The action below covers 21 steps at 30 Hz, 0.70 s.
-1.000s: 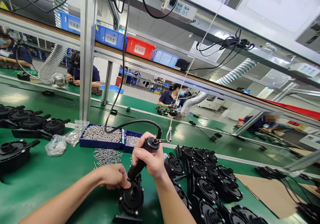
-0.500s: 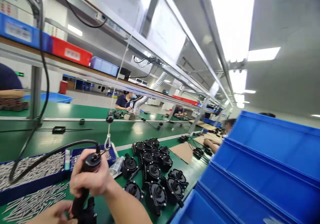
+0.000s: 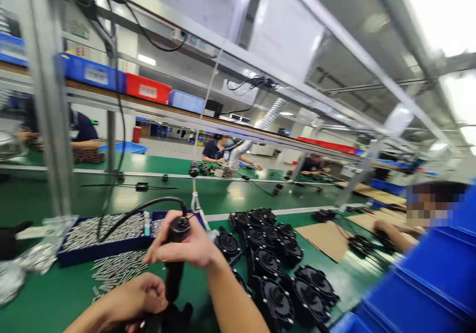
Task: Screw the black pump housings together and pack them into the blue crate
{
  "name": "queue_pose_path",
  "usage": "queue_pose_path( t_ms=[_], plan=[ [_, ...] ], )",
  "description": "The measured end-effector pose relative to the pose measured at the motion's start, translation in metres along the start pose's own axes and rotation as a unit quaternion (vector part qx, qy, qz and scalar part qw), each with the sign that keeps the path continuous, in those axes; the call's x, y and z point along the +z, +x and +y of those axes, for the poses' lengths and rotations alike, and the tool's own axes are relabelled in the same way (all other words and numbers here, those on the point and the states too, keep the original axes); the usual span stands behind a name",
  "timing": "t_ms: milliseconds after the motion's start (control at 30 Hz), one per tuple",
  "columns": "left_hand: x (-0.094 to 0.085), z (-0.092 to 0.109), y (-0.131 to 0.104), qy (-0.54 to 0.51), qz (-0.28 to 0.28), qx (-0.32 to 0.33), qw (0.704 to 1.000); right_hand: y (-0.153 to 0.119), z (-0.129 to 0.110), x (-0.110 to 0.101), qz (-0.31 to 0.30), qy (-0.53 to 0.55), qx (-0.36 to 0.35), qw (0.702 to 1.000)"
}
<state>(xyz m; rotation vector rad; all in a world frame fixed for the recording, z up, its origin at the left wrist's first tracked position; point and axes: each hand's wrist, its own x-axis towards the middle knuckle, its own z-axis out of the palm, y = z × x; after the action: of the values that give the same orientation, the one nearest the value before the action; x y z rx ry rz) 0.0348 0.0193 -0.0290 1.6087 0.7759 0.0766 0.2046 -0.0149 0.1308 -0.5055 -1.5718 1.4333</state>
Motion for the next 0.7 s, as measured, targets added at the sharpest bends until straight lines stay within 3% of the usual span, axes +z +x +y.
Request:
queue_pose_path(
  t_ms=[33,100,167,233,467,700],
  plan=[
    [0.001,0.004,0.001,-0.009,0.003,0.000,1.000,-0.006,-0.006,-0.002,0.019,-0.011,0.005,1.000],
    [-0.002,0.004,0.004,0.027,0.112,0.014,0.993,-0.017,-0.017,-0.007,0.035,-0.060,0.014,0.997],
    [-0.006,-0.002,0.007,0.145,0.258,0.054,0.954,-0.023,-0.024,-0.009,0.045,-0.111,0.016,0.993],
    [-0.008,-0.008,0.008,0.253,0.325,0.076,0.908,-0.027,-0.029,-0.006,0.059,-0.149,0.016,0.987],
    [-0.001,-0.007,0.013,0.364,0.259,0.044,0.894,-0.028,-0.032,0.003,0.133,-0.206,0.056,0.968],
    [-0.008,-0.005,0.017,0.327,0.286,-0.020,0.901,-0.029,-0.034,-0.004,0.161,-0.251,0.077,0.951]
  ],
)
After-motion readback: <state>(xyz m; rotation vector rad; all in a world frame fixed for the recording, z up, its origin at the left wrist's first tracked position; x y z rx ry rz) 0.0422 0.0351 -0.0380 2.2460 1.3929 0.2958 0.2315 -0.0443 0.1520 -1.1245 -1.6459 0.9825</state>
